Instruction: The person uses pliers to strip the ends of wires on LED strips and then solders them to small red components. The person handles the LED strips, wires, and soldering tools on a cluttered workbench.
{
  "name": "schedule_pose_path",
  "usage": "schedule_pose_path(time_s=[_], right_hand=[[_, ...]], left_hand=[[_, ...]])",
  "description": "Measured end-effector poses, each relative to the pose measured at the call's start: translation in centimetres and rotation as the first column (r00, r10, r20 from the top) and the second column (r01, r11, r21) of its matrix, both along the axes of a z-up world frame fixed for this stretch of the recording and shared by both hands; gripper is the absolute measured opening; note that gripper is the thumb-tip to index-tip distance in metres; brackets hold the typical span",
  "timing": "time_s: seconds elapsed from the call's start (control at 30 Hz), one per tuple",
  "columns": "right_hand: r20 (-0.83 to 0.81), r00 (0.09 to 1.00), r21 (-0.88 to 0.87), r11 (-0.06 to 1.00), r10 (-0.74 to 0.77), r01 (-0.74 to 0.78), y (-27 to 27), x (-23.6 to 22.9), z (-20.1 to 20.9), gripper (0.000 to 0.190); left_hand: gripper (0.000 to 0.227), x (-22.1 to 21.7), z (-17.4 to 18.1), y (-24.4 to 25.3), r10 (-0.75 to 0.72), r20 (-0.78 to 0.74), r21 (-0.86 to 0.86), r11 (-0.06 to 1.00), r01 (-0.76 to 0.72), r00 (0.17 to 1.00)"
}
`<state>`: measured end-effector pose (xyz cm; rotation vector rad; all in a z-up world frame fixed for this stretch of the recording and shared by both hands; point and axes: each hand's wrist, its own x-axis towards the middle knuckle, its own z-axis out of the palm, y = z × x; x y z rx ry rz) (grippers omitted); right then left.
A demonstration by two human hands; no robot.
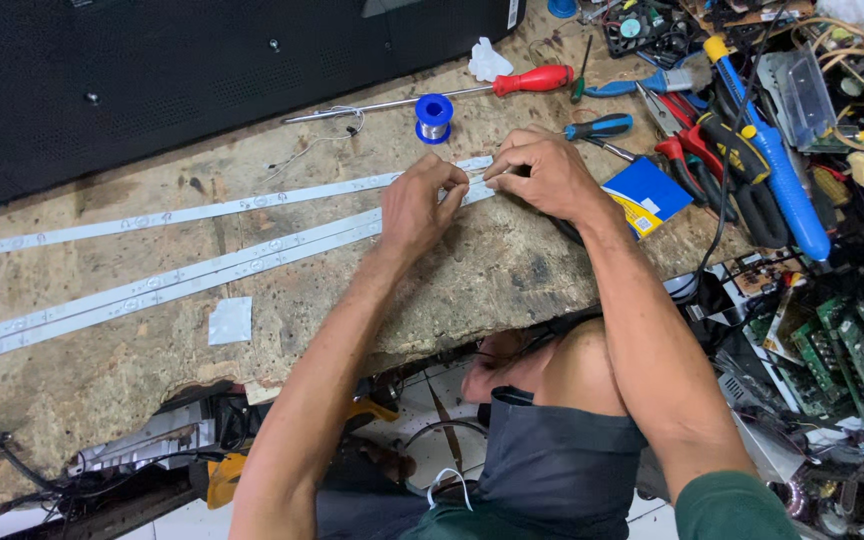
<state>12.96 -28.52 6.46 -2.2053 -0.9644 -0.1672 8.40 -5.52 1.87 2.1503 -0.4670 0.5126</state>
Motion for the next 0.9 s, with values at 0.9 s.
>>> schedule_pose_path(time_s=[0.9], right_hand=[[-0.007, 0.999, -0.114, 0.993, -0.038, 0.037, -1.6, 1.5, -1.7, 0.008]], left_hand=[[0.008, 1.1, -1.1, -3.0, 0.046, 0.135, 0.109, 0.992, -0.061, 0.99]])
